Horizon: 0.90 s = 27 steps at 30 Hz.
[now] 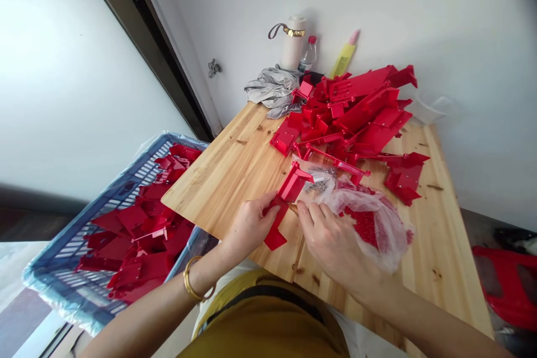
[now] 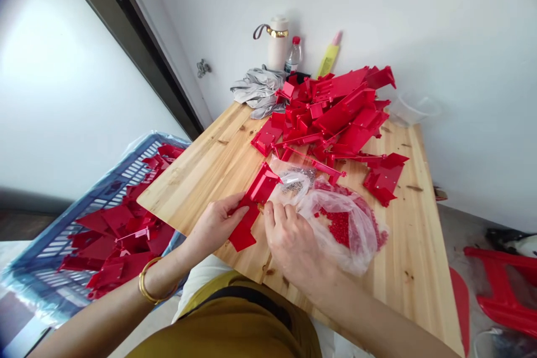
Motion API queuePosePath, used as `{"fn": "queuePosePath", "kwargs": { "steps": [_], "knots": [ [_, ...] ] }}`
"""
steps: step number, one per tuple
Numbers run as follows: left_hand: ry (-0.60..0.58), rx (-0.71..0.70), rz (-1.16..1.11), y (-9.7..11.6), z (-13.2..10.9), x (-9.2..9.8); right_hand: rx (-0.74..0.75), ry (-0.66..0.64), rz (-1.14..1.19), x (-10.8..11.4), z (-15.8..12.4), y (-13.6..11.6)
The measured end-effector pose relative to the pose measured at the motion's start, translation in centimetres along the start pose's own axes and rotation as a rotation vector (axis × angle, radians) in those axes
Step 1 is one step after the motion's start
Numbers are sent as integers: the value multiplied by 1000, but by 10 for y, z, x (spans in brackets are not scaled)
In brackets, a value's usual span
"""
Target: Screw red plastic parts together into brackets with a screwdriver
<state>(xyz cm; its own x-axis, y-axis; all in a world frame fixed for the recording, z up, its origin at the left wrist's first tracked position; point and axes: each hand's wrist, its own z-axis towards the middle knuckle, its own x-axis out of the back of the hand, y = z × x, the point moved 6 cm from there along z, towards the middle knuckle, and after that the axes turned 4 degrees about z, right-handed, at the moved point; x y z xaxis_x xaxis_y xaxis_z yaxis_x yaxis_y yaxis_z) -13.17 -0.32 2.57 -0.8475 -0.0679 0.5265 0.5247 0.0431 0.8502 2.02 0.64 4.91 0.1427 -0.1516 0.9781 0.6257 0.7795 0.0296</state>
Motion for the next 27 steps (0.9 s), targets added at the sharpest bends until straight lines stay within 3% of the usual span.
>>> {"fn": "queuePosePath", "kwargs": {
  "steps": [2, 4, 7, 10, 13, 15, 17, 18, 20, 22, 23, 25, 27],
  "knots": [
    [19, 3, -22, 2, -1, 1, -37, 2, 76, 3, 4, 7],
    [28, 5, -20, 3, -2, 2, -123, -35, 303, 2, 11, 16],
    [60, -8, 33, 0, -3, 4, -392, -232, 950, -15, 20, 20],
    [132, -38, 190, -10, 4, 11, -726, -448, 1666, -37, 24, -6],
    [206, -22, 399, -29, 23, 31, -824, -439, 2021, -43, 30, -34],
    [236, 23, 484, -48, 43, 53, -787, -406, 2048, -43, 28, -44],
    [206, 47, 452, -68, 70, 77, -698, -388, 1931, -42, 19, -47],
    [134, 52, 386, -79, 86, 85, -651, -369, 1842, -40, 12, -45],
    [-155, 194, 272, -106, 116, 91, -576, -311, 1679, -35, -4, -39],
    [-291, 252, 246, -120, 141, 99, -552, -259, 1588, -29, -22, -30],
    [-315, 254, 261, -121, 152, 103, -557, -244, 1566, -27, -32, -25],
    [-256, 210, 336, -110, 166, 108, -588, -201, 1538, -25, -53, -14],
    [-82, 116, 433, -80, 167, 105, -643, -108, 1500, -23, -74, 2]
  ]
}}
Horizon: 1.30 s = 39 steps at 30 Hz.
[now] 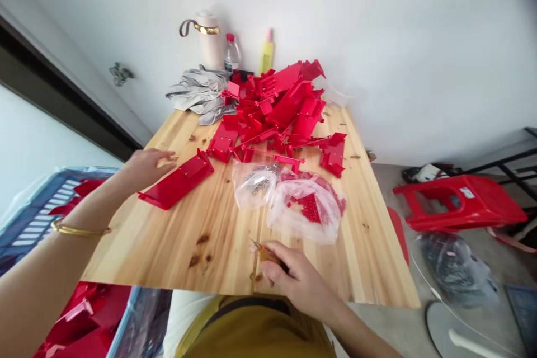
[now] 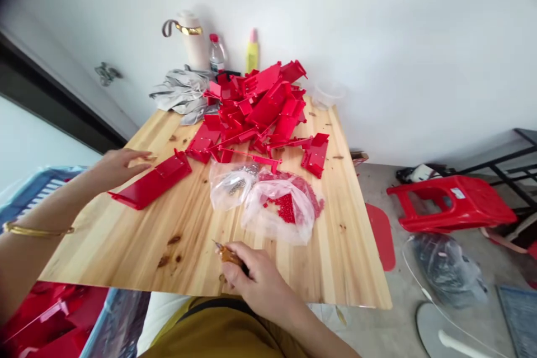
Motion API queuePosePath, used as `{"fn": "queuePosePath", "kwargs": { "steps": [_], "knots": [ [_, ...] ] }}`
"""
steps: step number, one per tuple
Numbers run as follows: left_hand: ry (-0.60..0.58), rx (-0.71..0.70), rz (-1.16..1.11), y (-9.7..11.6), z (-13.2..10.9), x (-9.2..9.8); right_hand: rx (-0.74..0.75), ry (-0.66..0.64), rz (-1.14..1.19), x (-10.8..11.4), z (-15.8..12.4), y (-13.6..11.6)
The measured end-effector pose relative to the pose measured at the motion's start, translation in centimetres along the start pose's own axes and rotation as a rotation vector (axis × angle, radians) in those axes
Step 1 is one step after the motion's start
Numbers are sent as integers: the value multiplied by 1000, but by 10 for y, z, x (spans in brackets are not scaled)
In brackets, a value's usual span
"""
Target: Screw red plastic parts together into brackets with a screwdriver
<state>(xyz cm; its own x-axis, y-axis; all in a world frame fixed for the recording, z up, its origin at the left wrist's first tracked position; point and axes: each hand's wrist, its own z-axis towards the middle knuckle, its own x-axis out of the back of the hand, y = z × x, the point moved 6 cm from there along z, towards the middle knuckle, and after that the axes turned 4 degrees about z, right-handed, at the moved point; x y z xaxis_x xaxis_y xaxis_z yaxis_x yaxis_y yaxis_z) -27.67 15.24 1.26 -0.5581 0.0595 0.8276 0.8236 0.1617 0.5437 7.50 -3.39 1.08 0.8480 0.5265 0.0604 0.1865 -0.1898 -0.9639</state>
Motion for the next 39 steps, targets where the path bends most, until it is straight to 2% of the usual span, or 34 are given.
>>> {"fn": "queuePosePath", "kwargs": {
  "steps": [2, 3, 5, 7, 8, 10, 12, 14, 17, 20, 22, 24, 28, 30, 33, 39],
  "knots": [
    [227, -121, 29, 49, -23, -3, 19, 140, -6, 24, -13, 11],
    [271, -236, -14, 80, -40, -15, 23, 225, -7, 36, -19, 17],
    [163, -502, -159, 143, -77, -58, 6, 384, 12, 60, -31, 32],
    [-6, -696, -165, 193, -107, -111, -22, 494, 50, 77, -40, 44],
    [-38, -750, -110, 209, -116, -134, -37, 522, 69, 83, -43, 49],
    [-69, -802, 43, 226, -122, -171, -56, 543, 94, 90, -48, 55],
    [-69, -808, 192, 229, -117, -193, -51, 548, 110, 91, -50, 57],
    [-70, -790, 298, 226, -110, -203, -29, 552, 123, 89, -50, 56],
    [-76, -752, 372, 225, -103, -207, 8, 552, 118, 85, -48, 53],
    [-77, -700, 303, 228, -102, -205, 30, 507, 48, 82, -44, 47],
    [-82, -627, 109, 228, -102, -199, 41, 485, -21, 82, -43, 42],
    [-131, -485, -249, 222, -101, -190, 55, 485, -87, 82, -42, 37],
    [-422, -3, -1201, 200, -113, -185, 116, 486, -222, 74, -36, 22],
    [-533, 164, -1510, 194, -126, -183, 175, 478, -277, 65, -29, 13],
    [-567, 281, -1696, 187, -141, -181, 274, 467, -329, 52, -16, 0],
    [-551, 365, -1779, 177, -154, -183, 348, 461, -408, 39, -2, -9]
  ]
}}
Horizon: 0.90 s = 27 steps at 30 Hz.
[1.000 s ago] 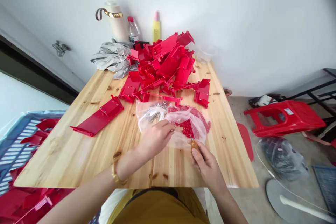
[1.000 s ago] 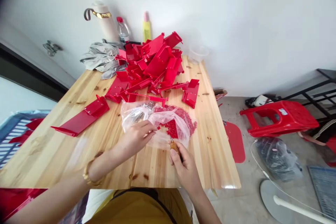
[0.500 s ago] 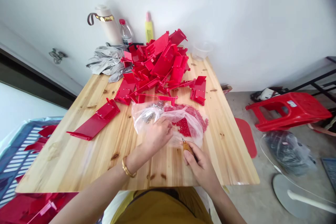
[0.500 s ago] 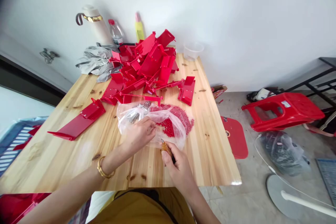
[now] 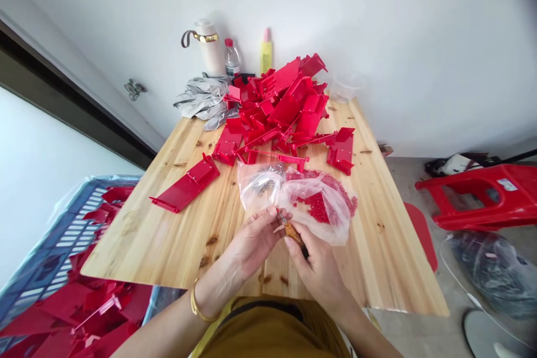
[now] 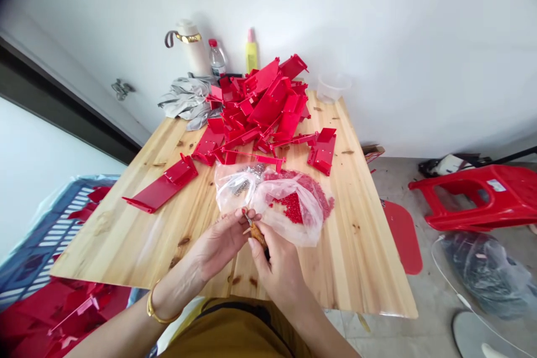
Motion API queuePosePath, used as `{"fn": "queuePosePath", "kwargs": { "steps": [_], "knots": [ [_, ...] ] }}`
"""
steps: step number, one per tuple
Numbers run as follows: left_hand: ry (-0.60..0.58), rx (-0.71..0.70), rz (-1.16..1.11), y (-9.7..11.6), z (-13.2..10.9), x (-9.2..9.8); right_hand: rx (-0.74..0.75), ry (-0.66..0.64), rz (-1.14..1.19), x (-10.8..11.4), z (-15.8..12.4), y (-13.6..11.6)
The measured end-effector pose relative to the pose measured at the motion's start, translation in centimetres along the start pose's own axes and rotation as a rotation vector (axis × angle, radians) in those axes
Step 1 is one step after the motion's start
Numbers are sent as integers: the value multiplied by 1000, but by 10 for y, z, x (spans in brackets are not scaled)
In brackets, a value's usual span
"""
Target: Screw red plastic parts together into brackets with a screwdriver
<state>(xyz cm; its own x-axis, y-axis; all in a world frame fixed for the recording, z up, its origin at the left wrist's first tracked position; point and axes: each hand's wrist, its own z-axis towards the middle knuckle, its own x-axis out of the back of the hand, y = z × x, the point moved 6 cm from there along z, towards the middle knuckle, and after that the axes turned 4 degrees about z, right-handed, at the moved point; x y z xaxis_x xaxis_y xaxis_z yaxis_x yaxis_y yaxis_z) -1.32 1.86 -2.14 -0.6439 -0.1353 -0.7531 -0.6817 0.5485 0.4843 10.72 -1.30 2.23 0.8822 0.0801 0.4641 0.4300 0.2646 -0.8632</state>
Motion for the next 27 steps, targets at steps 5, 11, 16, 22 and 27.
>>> {"fn": "queuePosePath", "kwargs": {
  "steps": [5, 11, 16, 22, 27],
  "knots": [
    [26, 5, 6, -9, -5, 0, -4, 16, -42, -7, -2, 3],
    [23, -272, 426, 10, 0, 11, -10, 81, -43, -8, -1, 12],
    [202, -721, 1570, 67, 24, 15, -82, 111, -21, 1, 2, 29],
    [224, -567, 2288, 67, 57, 8, -108, 31, -3, -3, 5, 32],
    [227, -610, 2255, 61, 59, 11, -110, 13, -4, -5, 6, 31]
  ]
}}
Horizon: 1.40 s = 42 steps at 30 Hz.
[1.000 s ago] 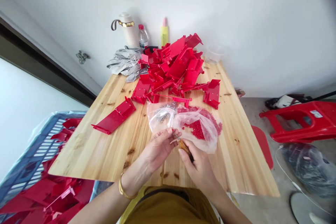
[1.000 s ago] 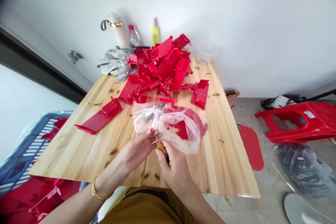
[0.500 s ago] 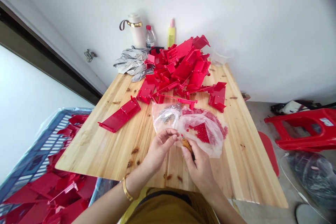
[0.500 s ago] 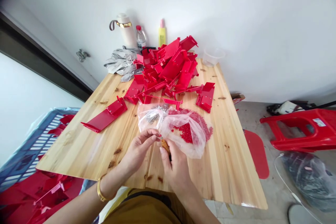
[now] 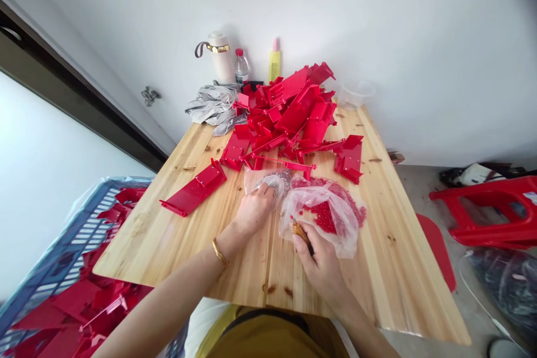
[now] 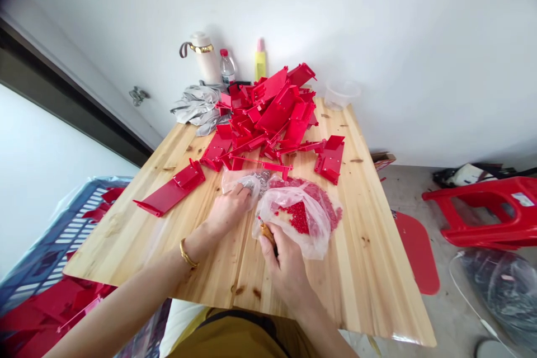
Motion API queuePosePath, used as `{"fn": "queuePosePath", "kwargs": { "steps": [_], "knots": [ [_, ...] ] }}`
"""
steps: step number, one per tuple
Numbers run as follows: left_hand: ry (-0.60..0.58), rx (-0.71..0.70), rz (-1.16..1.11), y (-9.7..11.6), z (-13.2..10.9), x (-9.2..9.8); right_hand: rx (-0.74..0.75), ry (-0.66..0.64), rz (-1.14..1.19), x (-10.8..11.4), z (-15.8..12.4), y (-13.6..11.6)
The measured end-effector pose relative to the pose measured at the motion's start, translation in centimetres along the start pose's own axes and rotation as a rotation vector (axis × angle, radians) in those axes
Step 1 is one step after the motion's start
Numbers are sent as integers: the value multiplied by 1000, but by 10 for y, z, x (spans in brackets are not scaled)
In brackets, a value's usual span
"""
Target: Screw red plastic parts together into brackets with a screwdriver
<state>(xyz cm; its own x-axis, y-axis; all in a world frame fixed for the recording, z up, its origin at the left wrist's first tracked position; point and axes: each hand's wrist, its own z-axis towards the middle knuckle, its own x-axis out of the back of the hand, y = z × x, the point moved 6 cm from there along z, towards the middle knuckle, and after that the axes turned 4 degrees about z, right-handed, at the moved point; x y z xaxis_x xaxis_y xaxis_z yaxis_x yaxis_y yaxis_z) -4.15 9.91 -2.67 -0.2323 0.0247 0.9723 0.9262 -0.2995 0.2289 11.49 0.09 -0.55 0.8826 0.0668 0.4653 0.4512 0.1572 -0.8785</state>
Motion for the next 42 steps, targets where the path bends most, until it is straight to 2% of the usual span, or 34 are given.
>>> {"fn": "queuePosePath", "kwargs": {
  "steps": [2, 5, 6, 12, 15, 24, 26, 28, 31, 33, 35, 36, 37, 39, 42],
  "knots": [
    [67, 38, -173, -5, -1, 2, 10, -12, -2, -2, 3, 0],
    [225, 189, -729, -18, -6, 9, 29, -18, 3, -5, 10, -2],
    [246, 235, -887, -20, -9, 10, 35, -20, 1, -6, 13, -4],
    [37, 482, -1723, -1, -31, 7, 34, -27, -77, -17, 27, -15],
    [57, 502, -1809, 4, -40, 9, 38, -30, -93, -20, 29, -18],
    [231, 416, -1514, 1, -49, 16, 69, -23, -78, -21, 25, -19],
    [199, 399, -1547, 3, -50, 14, 85, -34, -18, -22, 23, -19],
    [115, 376, -1606, 7, -50, 13, 103, -38, 48, -21, 22, -17],
    [59, 230, -1514, 8, -40, 30, 90, -10, 127, -14, 21, -11],
    [144, 38, -1198, 7, -22, 56, 51, 34, 154, -6, 22, -6],
    [251, -158, -730, 10, 5, 79, 20, 74, 161, 1, 22, -3],
    [281, -230, -496, 13, 20, 84, 14, 84, 161, 4, 23, -2],
    [283, -272, -288, 16, 37, 84, 14, 88, 161, 6, 23, -2],
    [209, -283, 20, 17, 68, 74, 28, 99, 164, 9, 22, -3],
    [109, -259, 201, 19, 94, 61, 61, 120, 161, 12, 20, -4]
  ]
}}
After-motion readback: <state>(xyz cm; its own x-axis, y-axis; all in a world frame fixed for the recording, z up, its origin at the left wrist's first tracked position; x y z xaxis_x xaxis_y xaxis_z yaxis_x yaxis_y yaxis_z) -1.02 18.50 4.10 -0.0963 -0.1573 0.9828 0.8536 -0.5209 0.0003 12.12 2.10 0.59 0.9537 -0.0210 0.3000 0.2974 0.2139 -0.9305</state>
